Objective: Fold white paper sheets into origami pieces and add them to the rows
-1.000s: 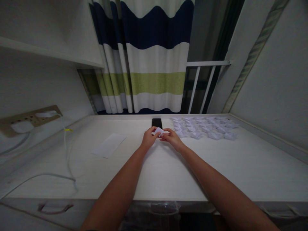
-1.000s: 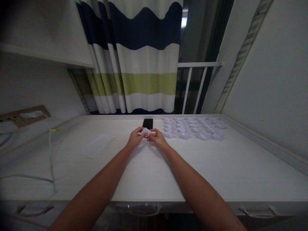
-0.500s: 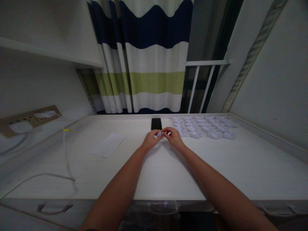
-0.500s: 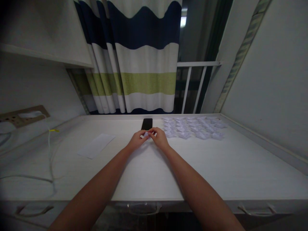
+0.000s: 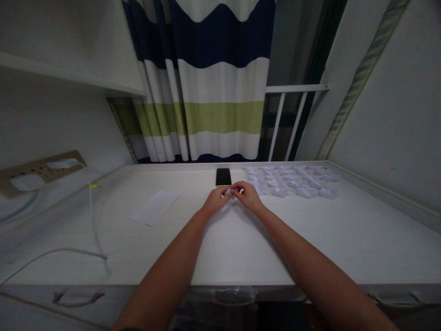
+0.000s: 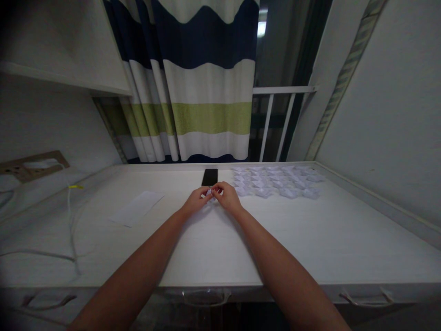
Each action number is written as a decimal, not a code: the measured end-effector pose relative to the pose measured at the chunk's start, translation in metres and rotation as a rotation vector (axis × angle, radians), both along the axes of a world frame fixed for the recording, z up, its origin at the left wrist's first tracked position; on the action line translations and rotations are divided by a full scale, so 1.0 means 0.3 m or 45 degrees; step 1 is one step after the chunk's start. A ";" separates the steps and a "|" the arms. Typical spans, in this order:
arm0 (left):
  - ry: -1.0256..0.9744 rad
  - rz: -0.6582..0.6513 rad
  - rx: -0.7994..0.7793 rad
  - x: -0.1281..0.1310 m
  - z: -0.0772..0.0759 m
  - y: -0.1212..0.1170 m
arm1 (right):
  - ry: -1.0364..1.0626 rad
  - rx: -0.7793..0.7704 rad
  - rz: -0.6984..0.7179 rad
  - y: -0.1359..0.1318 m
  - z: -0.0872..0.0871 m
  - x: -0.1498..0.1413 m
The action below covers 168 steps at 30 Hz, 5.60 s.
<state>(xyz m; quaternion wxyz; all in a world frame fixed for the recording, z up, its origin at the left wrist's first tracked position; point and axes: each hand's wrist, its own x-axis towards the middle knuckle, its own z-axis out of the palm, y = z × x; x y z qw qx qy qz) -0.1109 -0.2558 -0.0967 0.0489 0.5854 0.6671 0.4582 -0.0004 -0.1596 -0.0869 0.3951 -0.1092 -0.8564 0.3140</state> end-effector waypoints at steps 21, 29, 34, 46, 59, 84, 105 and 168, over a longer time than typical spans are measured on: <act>-0.580 -0.084 0.104 0.002 0.000 0.006 | 0.167 -0.327 0.061 0.013 -0.018 -0.022; -0.868 -0.054 0.255 0.013 0.037 0.001 | 0.294 -0.863 0.209 -0.015 -0.003 -0.020; -1.063 -0.016 0.335 0.026 0.051 -0.001 | 0.406 -1.164 0.256 -0.035 0.011 -0.013; -1.295 -0.053 0.436 0.032 0.046 0.008 | 0.579 -1.301 0.284 -0.015 -0.011 -0.027; -1.002 -0.066 0.397 0.055 0.062 -0.004 | 0.577 -1.345 0.303 -0.012 -0.012 -0.024; -1.088 -0.038 0.339 0.033 0.043 0.001 | 0.294 -0.938 0.168 -0.004 0.030 0.001; -1.285 -0.104 0.308 0.027 0.051 0.001 | 0.280 -1.118 0.255 -0.001 0.020 -0.002; -1.594 -0.169 0.374 0.033 0.082 -0.013 | 0.248 -1.249 0.349 0.006 0.025 0.009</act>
